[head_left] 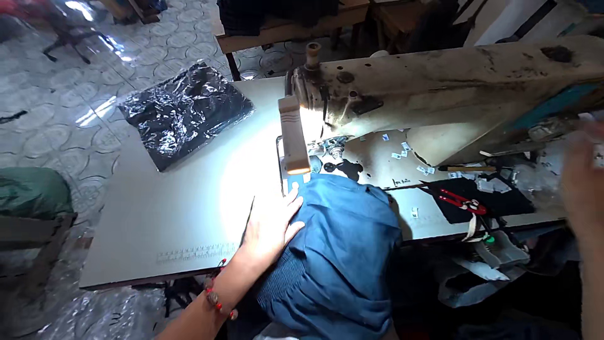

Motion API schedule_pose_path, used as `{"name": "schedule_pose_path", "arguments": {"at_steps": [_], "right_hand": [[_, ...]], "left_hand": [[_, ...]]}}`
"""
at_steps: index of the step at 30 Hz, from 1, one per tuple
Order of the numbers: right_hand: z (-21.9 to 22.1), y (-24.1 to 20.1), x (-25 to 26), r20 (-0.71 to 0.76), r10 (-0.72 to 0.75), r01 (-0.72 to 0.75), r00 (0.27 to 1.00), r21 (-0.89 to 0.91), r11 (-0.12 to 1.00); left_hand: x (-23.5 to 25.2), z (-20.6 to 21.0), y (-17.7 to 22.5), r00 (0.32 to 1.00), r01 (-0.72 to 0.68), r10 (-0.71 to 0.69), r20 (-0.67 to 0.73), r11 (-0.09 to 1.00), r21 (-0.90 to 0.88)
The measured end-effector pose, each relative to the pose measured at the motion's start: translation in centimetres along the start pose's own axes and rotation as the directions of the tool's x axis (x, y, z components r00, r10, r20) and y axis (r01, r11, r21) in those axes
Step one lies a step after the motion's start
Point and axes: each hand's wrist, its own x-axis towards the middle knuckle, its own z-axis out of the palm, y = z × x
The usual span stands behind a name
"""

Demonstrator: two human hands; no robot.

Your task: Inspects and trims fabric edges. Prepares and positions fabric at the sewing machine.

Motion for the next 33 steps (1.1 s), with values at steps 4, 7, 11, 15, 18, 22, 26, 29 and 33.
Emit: {"name": "schedule_pose_path", "arguments": {"at_steps": [4, 7, 11, 15, 18, 22, 26, 29, 33], "right_hand": [[5.2, -3.3, -6.2, 0.307, -0.191, 0.199, 0.933, 0.004, 0.98], [7.9, -3.1, -7.9, 0.287, -0.198, 0.21, 0.937, -0.012, 0.978], [8.4, -3.3, -7.2, 0.289, -0.214, 0.24, 0.933, -0.06, 0.969], [5.6, -6.7, -5.8, 0.279, 0.009, -0.03, 0.96, 0.072, 0.997], [3.4, -13.4, -6.5, 0.421, 0.051, -0.218, 0.906, 0.357, 0.908], [5.7, -21.8, -9.9, 0.739, -0.205, -0.435, 0.641, 0.57, 0.697], [10.6, -22.7, -10.1, 0.752, -0.324, -0.205, 0.574, 0.516, 0.832], [10.9, -23.3, -9.2, 0.781, -0.283, -0.135, 0.556, 0.421, 0.897], [10.4, -22.7, -9.0, 0.781, -0.291, -0.161, 0.553, 0.442, 0.882]], "left_hand": [[-5.1, 0.2, 1.9, 0.995, -0.021, 0.021, -0.101, 1.0, 0.003], [-4.2, 0.0, 1.6, 0.979, -0.041, 0.039, -0.202, 0.999, -0.01], [0.6, -2.9, 1.0, 0.984, 0.116, -0.088, 0.156, 0.978, -0.175], [3.7, -3.9, 0.4, 0.935, 0.13, -0.047, 0.352, 0.968, -0.216], [3.8, -3.8, 0.2, 0.959, 0.03, 0.056, 0.276, 0.954, -0.297], [2.5, -2.0, -0.5, 0.996, -0.031, 0.065, 0.068, 0.906, -0.422], [1.5, -1.1, -0.8, 0.999, -0.035, 0.045, 0.011, 0.886, -0.462], [1.6, -1.1, -0.7, 0.999, -0.006, 0.028, 0.039, 0.874, -0.486], [2.4, -1.9, -0.4, 0.971, 0.228, -0.151, 0.187, 0.825, -0.517]]}}
